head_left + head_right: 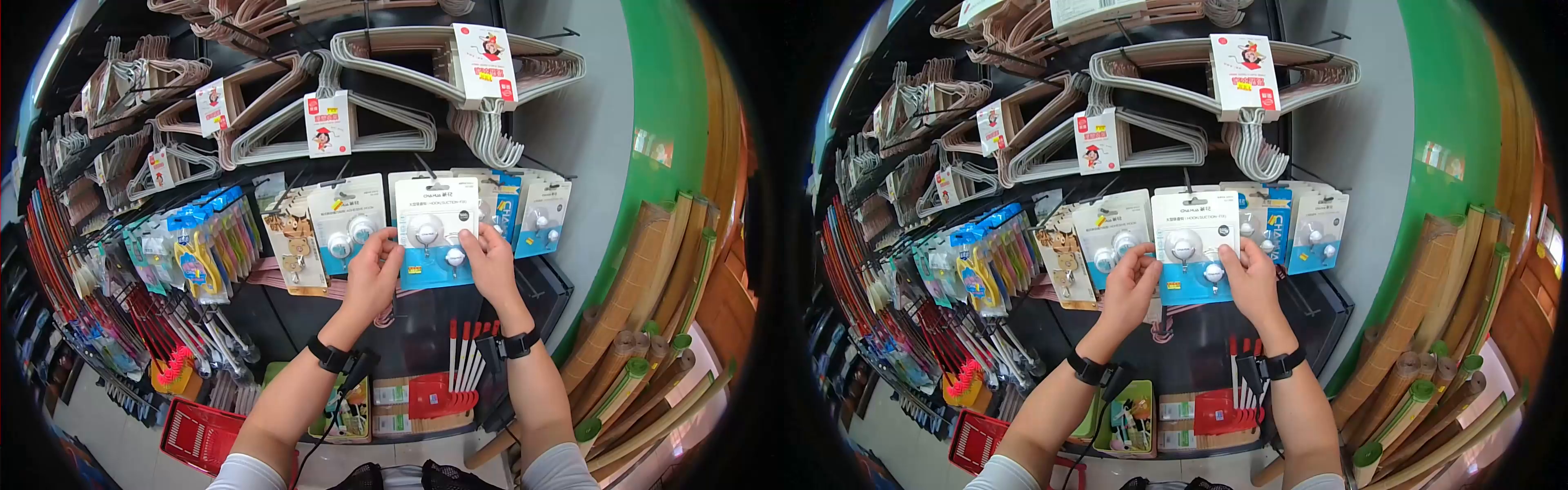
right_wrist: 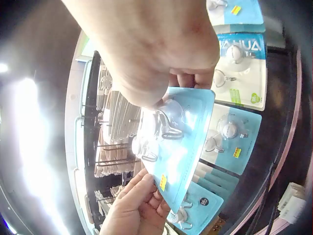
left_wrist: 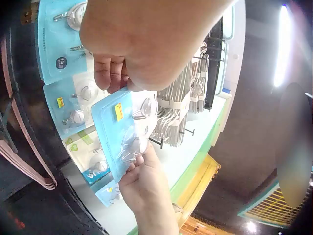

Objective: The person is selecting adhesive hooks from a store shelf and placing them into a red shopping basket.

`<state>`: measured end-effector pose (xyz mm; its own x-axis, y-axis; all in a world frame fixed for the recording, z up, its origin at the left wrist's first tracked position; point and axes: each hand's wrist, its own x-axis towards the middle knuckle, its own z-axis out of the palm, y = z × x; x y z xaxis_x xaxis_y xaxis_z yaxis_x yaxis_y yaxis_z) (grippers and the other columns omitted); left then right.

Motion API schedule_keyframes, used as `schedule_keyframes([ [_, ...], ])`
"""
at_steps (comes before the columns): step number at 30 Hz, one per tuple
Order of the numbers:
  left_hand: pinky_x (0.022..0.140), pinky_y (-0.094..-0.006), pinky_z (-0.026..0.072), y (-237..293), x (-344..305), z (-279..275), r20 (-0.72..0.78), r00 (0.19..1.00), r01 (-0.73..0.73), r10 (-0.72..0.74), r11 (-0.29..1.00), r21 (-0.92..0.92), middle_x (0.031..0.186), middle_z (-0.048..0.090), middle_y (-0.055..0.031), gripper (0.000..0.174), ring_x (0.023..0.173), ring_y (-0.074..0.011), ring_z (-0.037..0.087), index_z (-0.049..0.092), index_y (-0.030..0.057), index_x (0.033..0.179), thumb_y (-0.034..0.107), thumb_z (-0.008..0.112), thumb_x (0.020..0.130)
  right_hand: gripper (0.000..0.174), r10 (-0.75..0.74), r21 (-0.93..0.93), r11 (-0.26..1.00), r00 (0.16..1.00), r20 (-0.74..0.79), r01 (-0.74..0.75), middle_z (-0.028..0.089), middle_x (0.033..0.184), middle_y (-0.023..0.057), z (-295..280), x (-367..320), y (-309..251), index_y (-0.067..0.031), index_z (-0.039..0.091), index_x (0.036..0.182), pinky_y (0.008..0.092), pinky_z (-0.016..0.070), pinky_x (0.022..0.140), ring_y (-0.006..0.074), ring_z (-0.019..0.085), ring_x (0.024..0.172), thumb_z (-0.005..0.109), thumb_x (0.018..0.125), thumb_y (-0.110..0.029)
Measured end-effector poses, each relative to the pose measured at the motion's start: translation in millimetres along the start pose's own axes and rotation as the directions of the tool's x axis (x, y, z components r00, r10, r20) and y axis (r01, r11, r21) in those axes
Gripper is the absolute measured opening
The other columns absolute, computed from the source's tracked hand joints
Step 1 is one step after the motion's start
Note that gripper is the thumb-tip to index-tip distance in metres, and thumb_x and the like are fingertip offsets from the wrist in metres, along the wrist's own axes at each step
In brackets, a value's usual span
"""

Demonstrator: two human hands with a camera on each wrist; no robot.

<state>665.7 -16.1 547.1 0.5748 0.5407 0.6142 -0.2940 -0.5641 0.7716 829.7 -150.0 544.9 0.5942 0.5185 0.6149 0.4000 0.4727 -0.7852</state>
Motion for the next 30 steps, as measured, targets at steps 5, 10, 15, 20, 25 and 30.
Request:
schedule_keyframes([
  [5,0.066,-0.0211,0.0467,-18,11,2,-0.039,0.999,0.018,-0.016,0.999,0.050,0.090,0.060,0.0001,0.033,0.078,-0.0046,0.055,0.052,-0.0035,0.128,0.007,0.059,0.097,0.032,0.078,-0.063,0.995,0.996,0.051,-0.074,0.071,0.101,0.0093,-2,19,21,0.0060,0.058,0.120,0.0231,0.0500,0.076,0.0085,0.064,0.088,0.059,0.099,-0.019],
  [10,0.067,-0.0258,0.0498,-17,9,1,-0.086,0.995,-0.033,0.055,0.972,0.234,0.088,0.064,-0.0045,0.034,0.076,-0.0095,0.059,0.055,-0.0030,0.126,0.008,0.061,0.095,0.026,-0.010,0.008,1.000,1.000,0.018,0.009,0.071,0.092,0.0070,6,22,39,0.0055,0.061,0.112,0.0219,0.0475,0.067,0.0054,0.061,0.079,0.059,0.099,-0.017],
  [15,0.073,-0.0316,0.0524,-15,10,5,-0.063,0.996,-0.039,0.062,0.949,0.313,0.092,0.069,-0.0142,0.037,0.080,-0.0193,0.066,0.053,-0.0030,0.128,0.010,0.060,0.094,0.025,0.028,-0.035,0.999,0.998,0.058,-0.026,0.071,0.092,0.0070,2,24,45,0.0044,0.061,0.111,0.0223,0.0476,0.068,0.0059,0.062,0.080,0.058,0.100,-0.018],
  [20,0.080,-0.0384,0.0531,-14,4,8,-0.024,0.999,-0.037,0.049,0.932,0.359,0.105,0.068,-0.0223,0.046,0.094,-0.0348,0.068,0.047,-0.0028,0.136,0.009,0.059,0.093,0.025,0.035,-0.024,0.999,0.999,0.028,-0.034,0.070,0.092,0.0066,0,23,47,0.0043,0.061,0.110,0.0217,0.0466,0.068,0.0056,0.060,0.079,0.059,0.099,-0.018],
  [25,0.089,-0.0373,0.0521,-12,-24,4,0.047,0.989,-0.147,0.141,0.889,0.434,0.132,0.058,-0.0225,0.055,0.115,-0.0339,0.062,0.040,-0.0017,0.143,0.011,0.062,0.093,0.028,0.063,-0.117,0.991,0.997,0.045,-0.057,0.070,0.098,0.0098,-4,20,47,0.0054,0.059,0.115,0.0229,0.0492,0.075,0.0082,0.063,0.087,0.060,0.099,-0.017],
  [30,0.091,-0.0336,0.0529,2,-79,-11,0.081,0.997,-0.037,0.016,0.964,0.264,0.129,0.060,-0.0196,0.051,0.114,-0.0247,0.063,0.044,-0.0013,0.140,0.008,0.063,0.094,0.039,-0.074,-0.137,0.989,0.993,-0.094,0.061,0.067,0.115,0.0185,1,2,49,0.0069,0.053,0.130,0.0293,0.0499,0.089,0.0179,0.065,0.103,0.058,0.098,-0.014],
])
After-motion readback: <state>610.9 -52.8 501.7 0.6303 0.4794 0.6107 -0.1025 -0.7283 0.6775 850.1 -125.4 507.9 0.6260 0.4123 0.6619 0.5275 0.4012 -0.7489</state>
